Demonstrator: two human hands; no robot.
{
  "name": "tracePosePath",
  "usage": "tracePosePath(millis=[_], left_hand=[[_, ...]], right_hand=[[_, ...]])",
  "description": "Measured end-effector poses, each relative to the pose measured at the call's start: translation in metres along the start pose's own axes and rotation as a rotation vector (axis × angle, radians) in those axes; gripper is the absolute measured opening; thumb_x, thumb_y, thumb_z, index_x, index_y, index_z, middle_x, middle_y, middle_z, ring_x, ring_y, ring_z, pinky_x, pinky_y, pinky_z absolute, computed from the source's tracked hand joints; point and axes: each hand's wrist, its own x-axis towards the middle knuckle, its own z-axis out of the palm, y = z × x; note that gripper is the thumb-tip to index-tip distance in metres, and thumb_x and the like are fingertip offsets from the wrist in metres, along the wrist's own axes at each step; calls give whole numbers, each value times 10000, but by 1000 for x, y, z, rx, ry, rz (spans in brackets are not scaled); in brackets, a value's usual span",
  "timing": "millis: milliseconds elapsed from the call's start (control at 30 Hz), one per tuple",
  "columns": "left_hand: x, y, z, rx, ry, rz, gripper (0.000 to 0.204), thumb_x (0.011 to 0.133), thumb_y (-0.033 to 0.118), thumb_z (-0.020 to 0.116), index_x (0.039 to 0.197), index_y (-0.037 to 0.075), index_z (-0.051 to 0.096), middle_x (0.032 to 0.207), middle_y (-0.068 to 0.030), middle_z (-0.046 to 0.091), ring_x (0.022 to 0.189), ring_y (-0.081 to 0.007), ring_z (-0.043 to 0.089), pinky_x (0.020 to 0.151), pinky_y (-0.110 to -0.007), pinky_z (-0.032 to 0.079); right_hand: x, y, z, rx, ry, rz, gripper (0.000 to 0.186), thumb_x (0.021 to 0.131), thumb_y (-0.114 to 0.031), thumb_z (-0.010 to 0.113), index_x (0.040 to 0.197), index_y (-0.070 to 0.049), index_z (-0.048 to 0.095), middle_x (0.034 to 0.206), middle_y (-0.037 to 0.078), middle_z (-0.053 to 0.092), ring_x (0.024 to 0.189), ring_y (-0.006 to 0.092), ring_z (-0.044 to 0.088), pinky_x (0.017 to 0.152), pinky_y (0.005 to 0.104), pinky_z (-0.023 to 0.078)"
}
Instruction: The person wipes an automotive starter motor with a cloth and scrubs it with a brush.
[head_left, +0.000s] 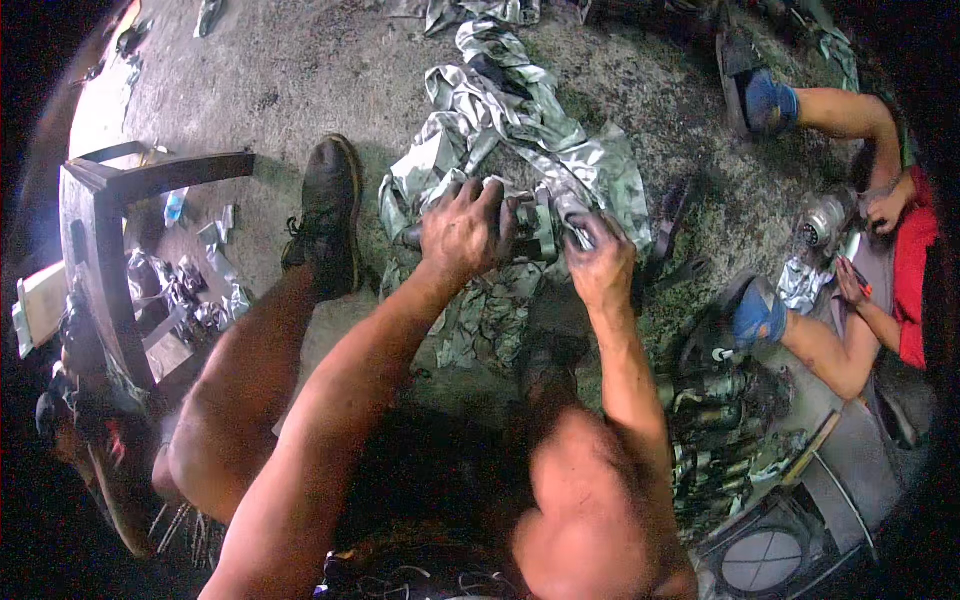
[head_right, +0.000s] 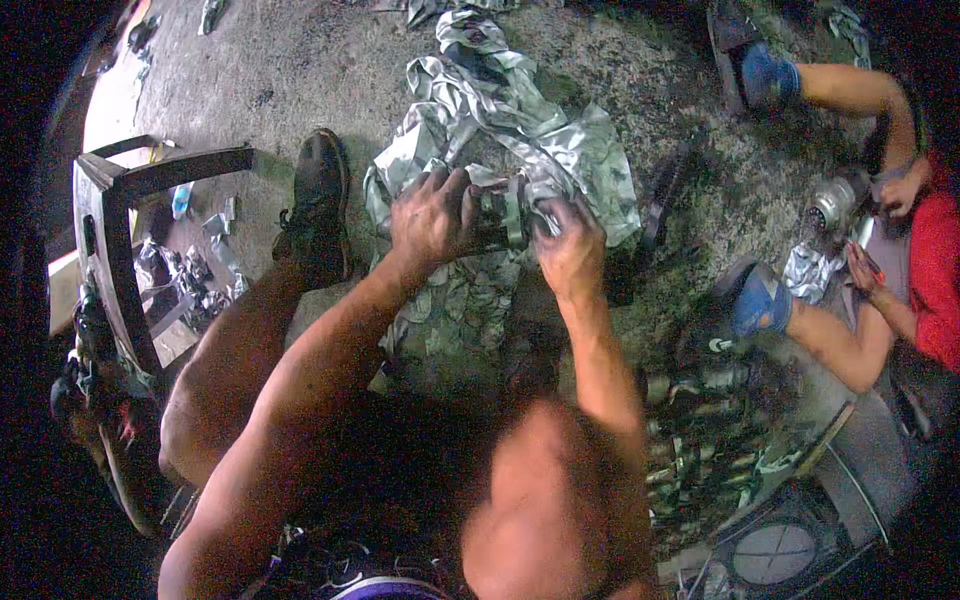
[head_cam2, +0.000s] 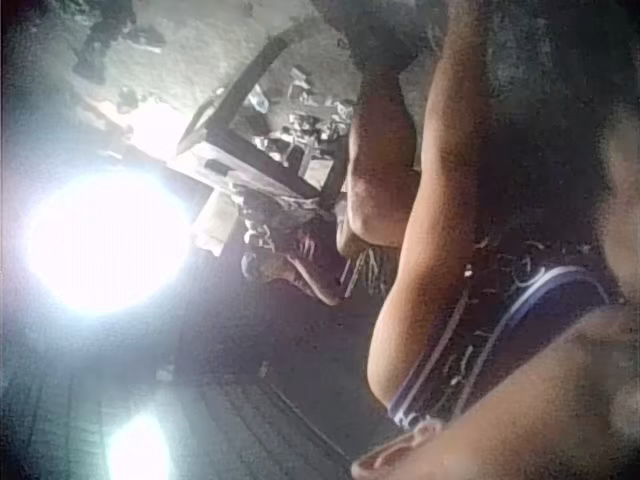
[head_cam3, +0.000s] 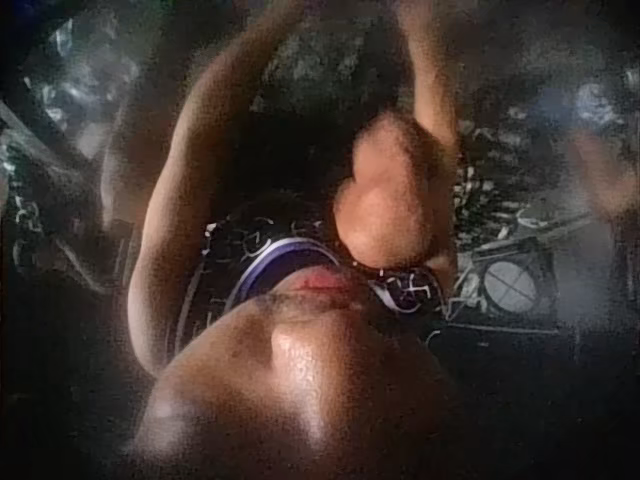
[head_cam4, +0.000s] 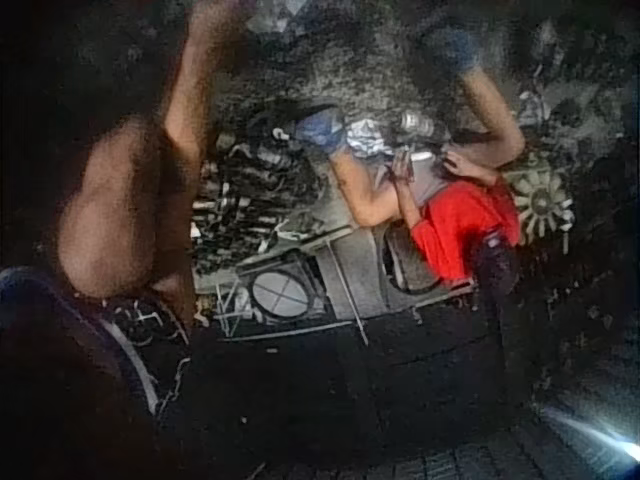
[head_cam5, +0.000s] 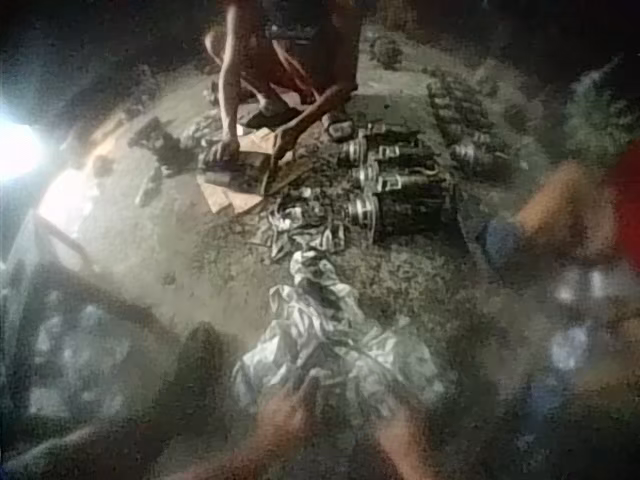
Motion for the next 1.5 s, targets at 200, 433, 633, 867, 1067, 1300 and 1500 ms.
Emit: tracePosePath(millis=[200, 433, 633, 867, 1067, 1300, 1500], left_hand=[[-7, 4, 6, 37, 132, 24, 267, 839, 314, 531, 1008, 112, 575, 933, -114, 573, 898, -312, 566, 680, -463, 493], [-4, 2, 4, -23, 96, 30, 264, 830, 304, 542, 1019, 122, 574, 943, -114, 572, 899, -311, 565, 688, -461, 493], [-6, 5, 5, -44, 74, 20, 263, 825, 296, 552, 1010, 112, 584, 937, -121, 573, 912, -319, 570, 667, -494, 487], [-5, -2, 7, -23, 98, 24, 305, 804, 312, 581, 1012, 89, 605, 936, -135, 583, 867, -337, 583, 645, -474, 496], [-15, 7, 14, 5, 188, 58, 344, 779, 287, 611, 1046, 72, 619, 1039, -177, 605, 956, -377, 582, 711, -458, 508], [-16, -13, 15, 42, 252, 118, 226, 827, 202, 610, 975, 30, 618, 1019, -214, 629, 901, -367, 620, 741, -429, 509], [-9, -12, 22, 48, 237, 172, 220, 833, 175, 573, 970, 9, 618, 1025, -222, 625, 940, -397, 599, 802, -417, 500]], right_hand=[[-13, 9, 6, -25, 6, 107, 292, 672, -51, 709, 951, -39, 621, 870, 144, 654, 795, 324, 626, 717, 396, 495], [-50, 31, -7, 89, 129, 319, 155, 802, -114, 687, 923, -32, 635, 900, 98, 682, 786, 178, 647, 674, 288, 515], [-30, 19, -17, 85, 112, 82, 232, 811, -168, 663, 987, -20, 632, 875, 151, 650, 790, 269, 629, 710, 356, 498], [8, -3, 7, -171, -142, 88, 200, 808, -71, 567, 993, -21, 623, 1002, 211, 603, 845, 399, 601, 742, 437, 498], [13, 2, 3, -169, -177, 72, 216, 827, -119, 551, 1007, -4, 589, 884, 230, 620, 765, 411, 611, 680, 454, 507], [10, -15, 6, -239, -193, 66, 191, 823, -142, 559, 960, -23, 619, 748, 231, 625, 679, 401, 615, 621, 453, 503], [5, -1, 13, -182, -126, 34, 152, 834, -103, 565, 960, -26, 602, 862, 201, 629, 748, 342, 635, 651, 402, 530]])
